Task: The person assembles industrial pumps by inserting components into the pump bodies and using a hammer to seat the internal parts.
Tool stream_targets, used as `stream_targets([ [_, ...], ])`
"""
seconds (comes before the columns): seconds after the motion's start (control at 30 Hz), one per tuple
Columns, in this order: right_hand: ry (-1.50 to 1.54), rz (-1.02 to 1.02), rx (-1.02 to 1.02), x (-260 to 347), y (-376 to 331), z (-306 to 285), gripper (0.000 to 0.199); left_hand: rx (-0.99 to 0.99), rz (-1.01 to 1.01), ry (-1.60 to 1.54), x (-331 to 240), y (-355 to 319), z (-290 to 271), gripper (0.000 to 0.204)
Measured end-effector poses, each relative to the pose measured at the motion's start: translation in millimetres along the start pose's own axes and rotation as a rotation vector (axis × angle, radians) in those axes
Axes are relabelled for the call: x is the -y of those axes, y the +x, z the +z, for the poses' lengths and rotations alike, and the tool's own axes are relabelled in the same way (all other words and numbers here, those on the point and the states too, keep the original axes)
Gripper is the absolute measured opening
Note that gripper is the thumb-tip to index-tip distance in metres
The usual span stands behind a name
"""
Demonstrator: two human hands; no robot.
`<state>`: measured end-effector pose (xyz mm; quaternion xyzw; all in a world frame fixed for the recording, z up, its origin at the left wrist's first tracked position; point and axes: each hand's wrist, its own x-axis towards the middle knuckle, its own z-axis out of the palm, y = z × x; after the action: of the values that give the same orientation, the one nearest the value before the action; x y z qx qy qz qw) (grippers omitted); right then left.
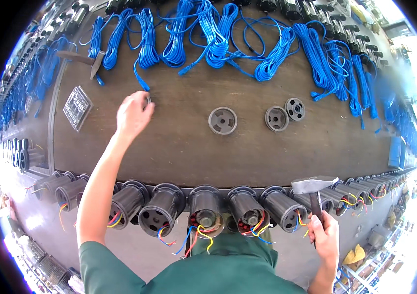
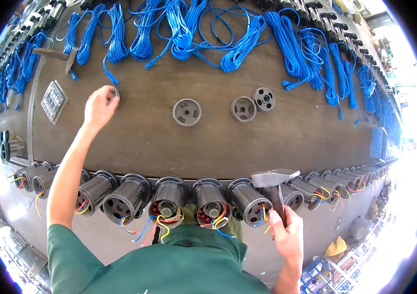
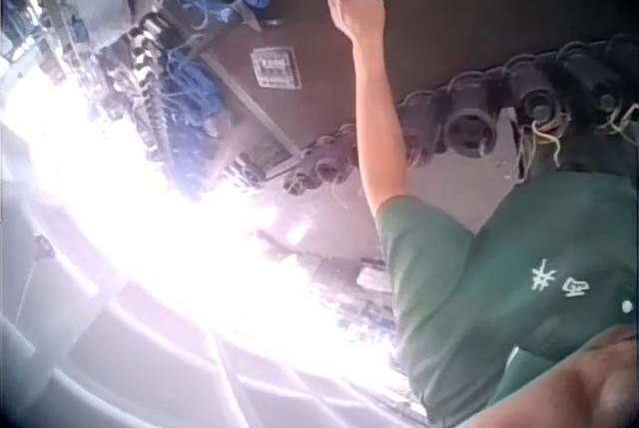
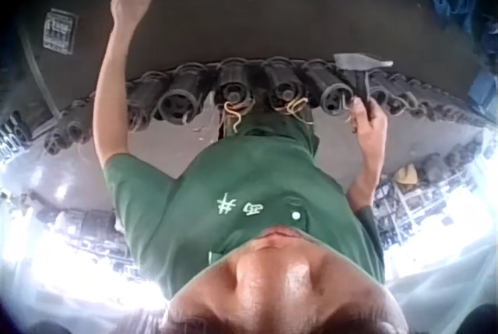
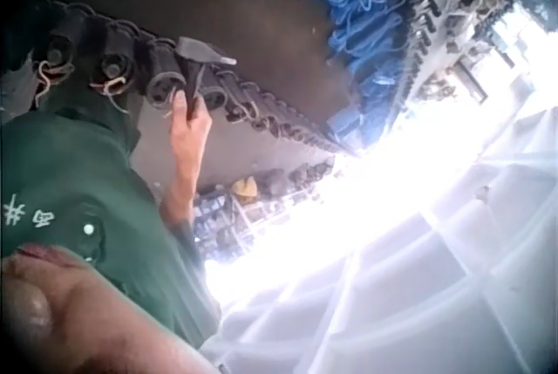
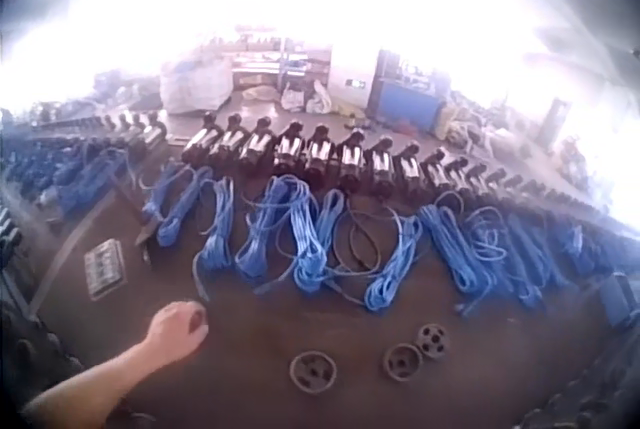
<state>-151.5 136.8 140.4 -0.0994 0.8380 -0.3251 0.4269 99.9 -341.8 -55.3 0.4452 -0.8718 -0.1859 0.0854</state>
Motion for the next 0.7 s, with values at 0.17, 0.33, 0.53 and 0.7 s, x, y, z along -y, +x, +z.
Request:
stream_targets([
  [0.17, -0.101, -0.016, -0.038, 14, 7, 3, 0.027, 0.437, 0.103, -0.126, -76, -22, 52, 0.085],
  [0.33, -0.142, -0.052, -0.019, 28, 14, 1, 0.026, 0.259, 0.088, -0.190, -122, -29, 109, 0.104],
  [0.53, -0.427, -0.343, -0.291, 43, 13, 19, 0.019, 0.000, 0.106, -0.174, -134, -35, 138, 0.087],
  [0.7, -0.102, -0.427, -0.171, 65, 47, 16, 0.021, 0.114, 0.067, -0.178, -128, -46, 133, 0.093],
])
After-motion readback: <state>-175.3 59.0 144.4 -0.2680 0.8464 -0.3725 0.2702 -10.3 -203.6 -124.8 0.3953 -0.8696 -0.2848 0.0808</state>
